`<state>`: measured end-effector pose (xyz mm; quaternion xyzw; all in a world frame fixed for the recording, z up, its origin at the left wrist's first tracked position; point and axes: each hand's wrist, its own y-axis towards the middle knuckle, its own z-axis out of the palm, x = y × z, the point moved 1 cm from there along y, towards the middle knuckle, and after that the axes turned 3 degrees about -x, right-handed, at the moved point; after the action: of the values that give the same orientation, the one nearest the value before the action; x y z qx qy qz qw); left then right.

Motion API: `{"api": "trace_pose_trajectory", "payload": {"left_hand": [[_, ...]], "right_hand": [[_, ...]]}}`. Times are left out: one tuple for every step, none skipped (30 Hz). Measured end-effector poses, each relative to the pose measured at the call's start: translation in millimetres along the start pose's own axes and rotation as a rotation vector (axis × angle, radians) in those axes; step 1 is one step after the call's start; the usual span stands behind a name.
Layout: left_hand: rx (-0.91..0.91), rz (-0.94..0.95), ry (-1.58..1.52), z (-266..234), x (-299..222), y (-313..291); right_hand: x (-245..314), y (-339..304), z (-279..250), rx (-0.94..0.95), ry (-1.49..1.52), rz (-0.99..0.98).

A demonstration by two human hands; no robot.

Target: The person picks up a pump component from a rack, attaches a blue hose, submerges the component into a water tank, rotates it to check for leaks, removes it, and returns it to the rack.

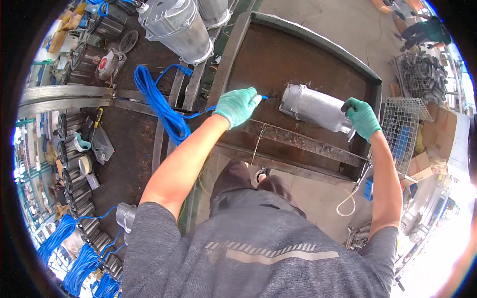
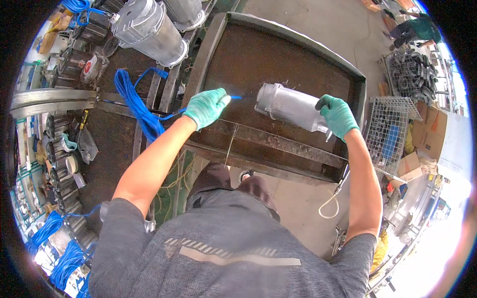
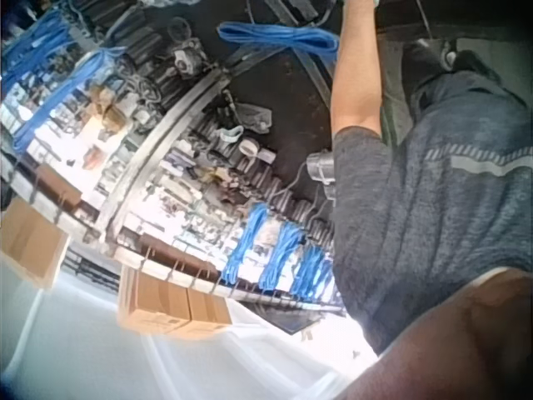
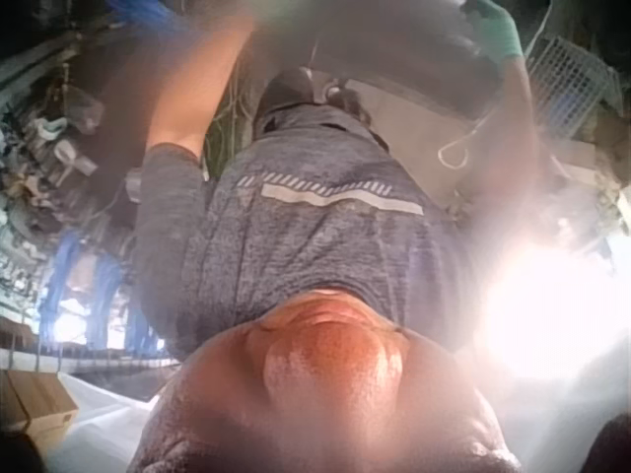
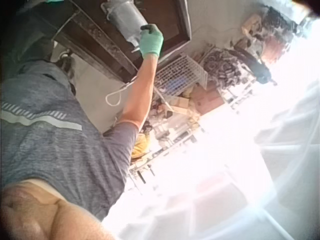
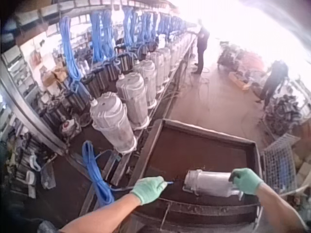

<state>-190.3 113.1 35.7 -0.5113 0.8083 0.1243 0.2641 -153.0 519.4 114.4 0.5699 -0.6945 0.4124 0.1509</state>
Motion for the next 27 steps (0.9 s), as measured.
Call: {"api": "trace_pose_trajectory", "payload": {"left_hand": [[-0.054,0.041,0.014,9,1,2],[-0.056,0.025,0.042,13,-1,4],[-0.058,0.010,0.070,16,-2,5],[-0.059,-0.004,0.099,19,-3,6],[-0.098,-0.018,0.102,22,-3,7],[-0.099,-0.068,0.115,25,-3,8],[-0.099,-0.118,0.128,29,-3,8],[-0.098,-0.167,0.141,30,-6,9],[-0.129,-0.176,0.139,31,-6,11],[-0.142,-0.170,0.152,33,-6,11],[-0.156,-0.165,0.168,33,-6,11],[-0.171,-0.160,0.183,34,-6,11],[-0.158,-0.181,0.198,35,-6,12],[-0.164,-0.188,0.206,36,-6,12],[-0.160,-0.196,0.214,37,-6,12],[-0.156,-0.203,0.223,38,-6,12],[-0.129,-0.205,0.230,37,-7,14],[-0.102,-0.207,0.236,36,-9,15],[-0.076,-0.209,0.243,35,-10,16],[-0.067,-0.214,0.247,36,-11,16],[-0.058,-0.219,0.250,36,-10,16],[-0.049,-0.223,0.254,37,-11,16],[-0.029,-0.232,0.273,37,-12,17],[-0.017,-0.235,0.282,37,-13,17],[-0.004,-0.238,0.291,36,-14,17],[0.007,-0.241,0.300,36,-14,17],[0.020,-0.238,0.300,37,-13,17]], "right_hand": [[-13,9,6,0.011,0.011,0.010],[-15,15,13,0.001,-0.043,0.004],[-18,20,19,-0.011,-0.073,0.004],[-22,23,25,-0.023,-0.103,0.005],[-13,22,28,-0.003,-0.095,0.072],[-29,28,34,-0.021,-0.081,0.050],[-43,34,39,-0.017,-0.075,0.038],[-49,36,42,-0.013,-0.069,0.027],[-55,38,45,-0.018,-0.006,0.035],[-62,38,48,-0.024,0.005,0.028],[-65,39,52,-0.030,0.018,0.018],[-68,40,53,-0.036,0.031,0.009],[-70,43,52,0.043,0.041,-0.007],[-70,43,52,0.014,-0.099,-0.103],[-69,43,53,-0.015,-0.239,-0.200],[-69,43,54,-0.043,-0.380,-0.296],[-74,47,55,-0.036,-0.446,-0.246],[-80,49,54,-0.076,-0.527,-0.248],[-86,49,53,-0.115,-0.608,-0.250],[-88,48,53,-0.151,-0.688,-0.253],[-89,49,52,-0.137,-0.732,-0.237],[-91,50,56,-0.133,-0.798,-0.262],[-91,52,59,-0.131,-0.863,-0.286],[-92,53,62,-0.129,-0.927,-0.308],[-93,56,68,-0.113,-0.957,-0.254],[-94,57,72,-0.120,-0.938,-0.246],[-97,57,75,-0.127,-0.920,-0.237]]}}
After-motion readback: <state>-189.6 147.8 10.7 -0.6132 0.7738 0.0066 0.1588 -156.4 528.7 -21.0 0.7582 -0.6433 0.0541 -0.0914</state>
